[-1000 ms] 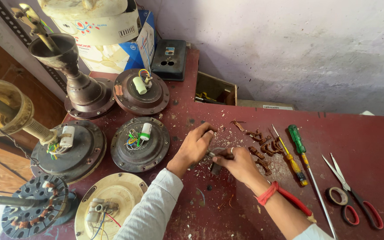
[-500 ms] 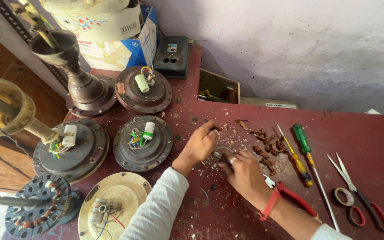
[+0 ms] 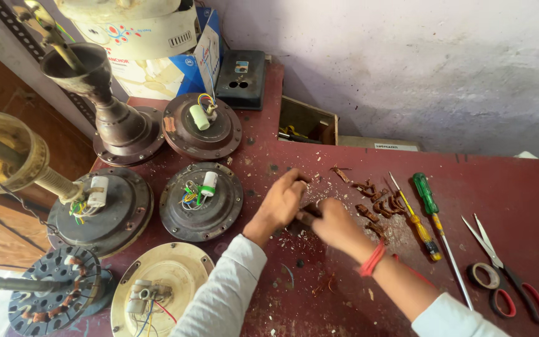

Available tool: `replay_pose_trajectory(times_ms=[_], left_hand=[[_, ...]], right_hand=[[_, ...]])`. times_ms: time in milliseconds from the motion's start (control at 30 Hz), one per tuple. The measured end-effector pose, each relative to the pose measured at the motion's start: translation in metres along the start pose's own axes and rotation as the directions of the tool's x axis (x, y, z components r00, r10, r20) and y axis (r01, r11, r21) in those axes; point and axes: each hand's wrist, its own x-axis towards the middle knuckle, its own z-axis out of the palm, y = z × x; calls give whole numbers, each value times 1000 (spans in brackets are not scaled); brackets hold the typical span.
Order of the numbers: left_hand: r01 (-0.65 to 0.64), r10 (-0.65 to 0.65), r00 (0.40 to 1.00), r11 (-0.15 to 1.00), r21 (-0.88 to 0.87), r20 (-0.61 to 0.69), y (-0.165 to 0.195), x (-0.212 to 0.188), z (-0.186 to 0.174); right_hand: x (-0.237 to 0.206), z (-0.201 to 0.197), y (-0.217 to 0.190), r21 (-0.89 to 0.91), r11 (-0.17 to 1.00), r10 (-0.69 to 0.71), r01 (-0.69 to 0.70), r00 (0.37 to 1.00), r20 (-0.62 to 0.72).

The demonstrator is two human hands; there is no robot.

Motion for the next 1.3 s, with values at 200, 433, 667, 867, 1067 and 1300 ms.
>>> replay_pose_trajectory(times_ms=[200,433,667,867,1067,1300], left_hand=[[88,-89,996,995,37,29,6,-1,2],[39,-40,999,999,30,31,10,-5,2],[84,-84,996,996,19,35,10,-2,4],[96,-96,995,995,5,-37,11,0,5],[204,-202,979,977,-56,38,15,-2,3],[81,-81,997,997,-10,-13,12,-5,3]], right_hand=[[32,-12,37,708,556,0,-436,852,524],[38,-2,44,683,566,15,-462,834,551],[15,7,14,232,973,8,-16,999,35],[-7,11,7,-449,856,-331,258,939,-92],[42,5,42,385,910,88,-153,979,181],[36,13,49,781,409,98,-472,873,477]])
